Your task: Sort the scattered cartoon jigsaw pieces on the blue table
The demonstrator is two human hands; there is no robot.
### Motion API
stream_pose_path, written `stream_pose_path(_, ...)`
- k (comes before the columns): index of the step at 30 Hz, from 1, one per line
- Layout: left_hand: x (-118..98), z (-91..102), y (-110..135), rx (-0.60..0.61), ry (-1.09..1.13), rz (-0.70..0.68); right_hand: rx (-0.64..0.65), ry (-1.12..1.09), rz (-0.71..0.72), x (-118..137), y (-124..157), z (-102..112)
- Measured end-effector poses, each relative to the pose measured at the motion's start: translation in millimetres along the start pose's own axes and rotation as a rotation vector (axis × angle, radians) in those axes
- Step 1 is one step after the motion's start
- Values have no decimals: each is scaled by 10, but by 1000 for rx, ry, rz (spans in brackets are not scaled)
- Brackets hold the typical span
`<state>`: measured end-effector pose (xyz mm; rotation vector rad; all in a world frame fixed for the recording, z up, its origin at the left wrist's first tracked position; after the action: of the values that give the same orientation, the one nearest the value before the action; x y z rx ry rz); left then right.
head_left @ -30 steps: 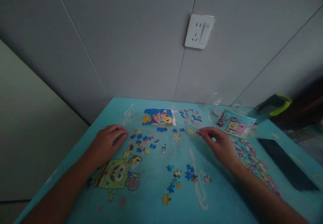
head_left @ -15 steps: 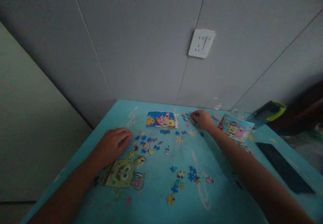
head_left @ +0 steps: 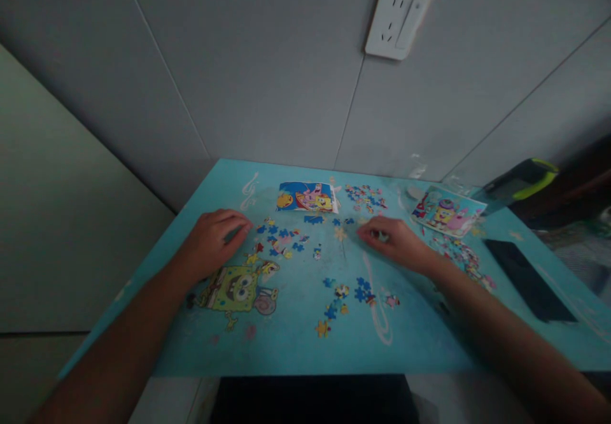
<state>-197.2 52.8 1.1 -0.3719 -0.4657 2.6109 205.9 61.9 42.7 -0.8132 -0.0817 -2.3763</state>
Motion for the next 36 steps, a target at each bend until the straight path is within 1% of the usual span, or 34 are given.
stream_pose_path(1, -13, 10, -4, -4, 1, 1, 83, -63, 30, 116, 127, -55)
stream_pose_path(4, -44, 31, -15, -7, 2, 7, 230, -117, 73, 347, 377, -151)
stream_pose_path(6, -53, 29, -16, 0, 7, 12, 269, -116, 70, 396, 438, -164)
stream_pose_path(9, -49, 5, -12, 18, 23, 6, 296, -145, 51, 383, 459, -152)
stream_pose_path(12, -38, -10, -8, 21, 29, 9, 319, -165, 33, 344, 476, -153)
stream_pose_path(16, -41, -6, -8, 33, 37, 8, 304, -180, 7, 313, 504, -181)
stream_pose_path(20, -54, -5, -5, 23, 32, -5, 290, -191, -49, 308, 514, -200)
stream_pose_path(24, -76, -7, -3, 28, 19, -41, 297, -288, -131, 334, 523, -208)
stream_pose_path(26, -79, -3, -3, 28, 13, -42, 317, -349, -146, 369, 531, -225)
stream_pose_path(28, -76, 0, -3, 25, 6, -37, 333, -355, -118, 415, 536, -248)
stream_pose_path(33, -62, -19, 3, 30, 6, -37, 309, -227, -8, 494, 534, -294)
stream_pose_path(36, -57, -34, 5, 43, 8, -36, 305, -213, -8, 509, 530, -290)
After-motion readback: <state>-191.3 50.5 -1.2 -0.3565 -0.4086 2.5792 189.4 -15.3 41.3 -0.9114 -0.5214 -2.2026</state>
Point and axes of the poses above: each hand's wrist, its own y-axis away from the middle knuckle, its own z-axis out of the back of the hand, x = y × z, the point moved 3 cm from there along -y, towards the middle knuckle, and after that the axes turned 7 degrees about -y, right-handed, at the moved point
